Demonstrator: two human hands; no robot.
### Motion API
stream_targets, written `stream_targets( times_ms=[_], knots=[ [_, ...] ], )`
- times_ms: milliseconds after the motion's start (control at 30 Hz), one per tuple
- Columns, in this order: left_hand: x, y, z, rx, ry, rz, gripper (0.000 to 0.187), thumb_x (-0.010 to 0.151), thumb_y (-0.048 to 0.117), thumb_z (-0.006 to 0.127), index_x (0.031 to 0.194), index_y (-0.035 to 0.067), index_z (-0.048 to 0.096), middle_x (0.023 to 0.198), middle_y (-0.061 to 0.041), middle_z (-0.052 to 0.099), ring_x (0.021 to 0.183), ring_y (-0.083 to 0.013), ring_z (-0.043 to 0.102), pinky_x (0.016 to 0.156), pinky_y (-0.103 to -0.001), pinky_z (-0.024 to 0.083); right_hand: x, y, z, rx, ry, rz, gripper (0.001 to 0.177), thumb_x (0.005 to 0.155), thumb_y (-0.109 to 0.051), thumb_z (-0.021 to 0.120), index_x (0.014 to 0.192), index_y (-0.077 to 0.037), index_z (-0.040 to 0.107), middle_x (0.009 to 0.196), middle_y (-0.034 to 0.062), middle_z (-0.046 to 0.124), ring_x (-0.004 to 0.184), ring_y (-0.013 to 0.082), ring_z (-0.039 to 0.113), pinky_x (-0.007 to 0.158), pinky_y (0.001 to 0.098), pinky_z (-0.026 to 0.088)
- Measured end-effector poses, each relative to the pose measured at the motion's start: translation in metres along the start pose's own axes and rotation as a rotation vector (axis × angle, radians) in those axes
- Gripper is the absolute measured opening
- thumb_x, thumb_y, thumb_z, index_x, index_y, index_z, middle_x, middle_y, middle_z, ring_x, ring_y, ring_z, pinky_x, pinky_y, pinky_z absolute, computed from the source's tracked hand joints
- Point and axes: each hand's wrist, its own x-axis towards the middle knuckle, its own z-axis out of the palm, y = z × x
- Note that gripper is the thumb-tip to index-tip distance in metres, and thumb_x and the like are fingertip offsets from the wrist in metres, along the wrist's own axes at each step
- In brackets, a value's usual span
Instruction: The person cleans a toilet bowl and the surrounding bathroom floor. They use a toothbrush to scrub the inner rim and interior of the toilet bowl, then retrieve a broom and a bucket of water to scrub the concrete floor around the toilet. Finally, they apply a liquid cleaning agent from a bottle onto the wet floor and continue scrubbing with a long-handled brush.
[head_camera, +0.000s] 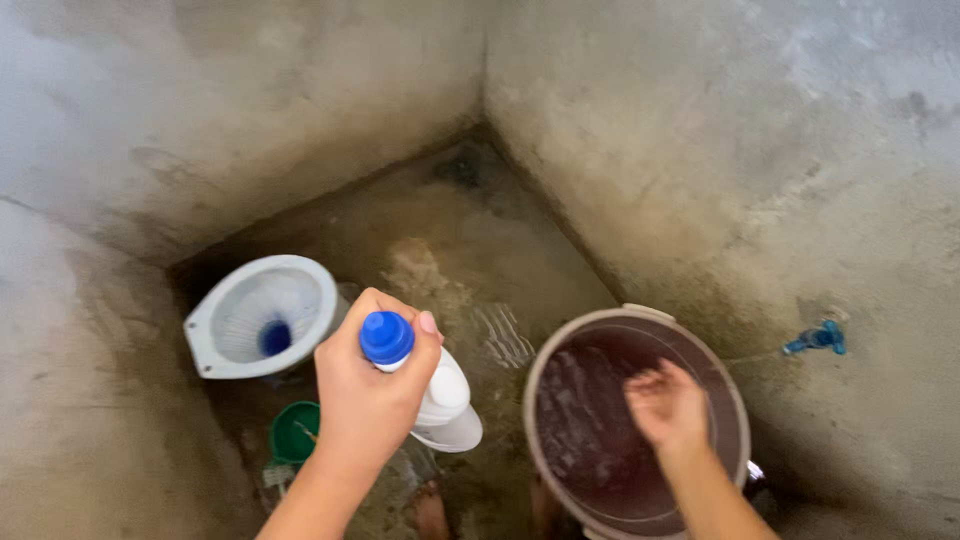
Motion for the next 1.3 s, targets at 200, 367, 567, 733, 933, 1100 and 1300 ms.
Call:
stream_targets(
  times_ms=[200,367,567,733,933,1100,1300],
  knots=[
    [0.007,-0.020,0.082,0.049,-0.013,-0.057,0.018,0.090,0.011,0.073,0.081,0.003,0.060,0.074,-0.003,0.074,0.069,-0.0046,0.064,0.065,-0.023,0.054,0.078,-0.125,-0.105,0.084,0.387,-0.263,0.039,0.110,-0.024,0.037,0.139,0.000,0.048,0.130,0.0161,0.060,0.123,0.0299,0.062,0.113,0.0452,0.048],
    [0.011,-0.042,0.148,0.063,0.001,-0.153,0.017,0.089,0.012,0.072,0.080,0.004,0.060,0.072,-0.003,0.074,0.068,-0.0052,0.066,0.063,-0.024,0.054,0.154,-0.169,-0.141,0.199,0.262,-0.216,0.041,0.108,-0.016,0.037,0.142,0.005,0.048,0.132,0.0206,0.067,0.130,0.0359,0.062,0.115,0.0498,0.049],
    [0.017,-0.059,0.212,0.135,-0.054,-0.192,0.020,0.087,0.016,0.075,0.079,0.006,0.060,0.065,-0.001,0.067,0.060,-0.0060,0.060,0.056,-0.025,0.049,0.218,-0.176,-0.153,0.128,0.313,-0.168,0.011,0.101,0.000,0.055,0.109,-0.001,0.048,0.091,0.0094,0.053,0.081,0.0215,0.050,0.070,0.0353,0.044],
    [0.020,-0.065,0.252,0.125,-0.086,-0.142,0.023,0.088,0.015,0.075,0.077,0.005,0.057,0.061,-0.001,0.062,0.059,-0.0052,0.055,0.055,-0.026,0.048,0.236,-0.176,-0.164,0.062,0.361,-0.164,0.010,0.093,0.009,0.063,0.096,0.001,0.057,0.071,0.0019,0.038,0.056,0.0136,0.031,0.047,0.0282,0.029],
    [0.017,-0.061,0.284,0.122,-0.147,-0.076,0.025,0.087,0.014,0.075,0.077,0.004,0.054,0.061,-0.002,0.061,0.059,-0.0058,0.054,0.057,-0.026,0.049,0.247,-0.169,-0.183,0.070,0.280,-0.103,0.026,0.092,0.008,0.067,0.086,-0.009,0.048,0.069,-0.0010,0.037,0.054,0.0108,0.035,0.045,0.0248,0.030],
    [0.003,-0.059,0.306,0.080,-0.214,-0.069,0.023,0.088,0.013,0.074,0.077,0.004,0.056,0.063,-0.001,0.062,0.061,-0.0046,0.056,0.058,-0.026,0.050,0.250,-0.160,-0.190,-0.104,0.158,-0.155,0.029,0.088,0.012,0.060,0.082,-0.011,0.044,0.070,0.0028,0.046,0.057,0.0140,0.047,0.049,0.0259,0.040],
    [-0.020,-0.061,0.328,0.061,-0.274,-0.068,0.024,0.087,0.012,0.074,0.076,0.004,0.055,0.061,-0.003,0.061,0.060,-0.0049,0.054,0.057,-0.027,0.049,0.237,-0.153,-0.185,-0.368,0.289,-0.118,0.030,0.089,0.002,0.070,0.082,-0.017,0.048,0.067,-0.0011,0.043,0.053,0.0121,0.040,0.045,0.0264,0.032]
  ],
)
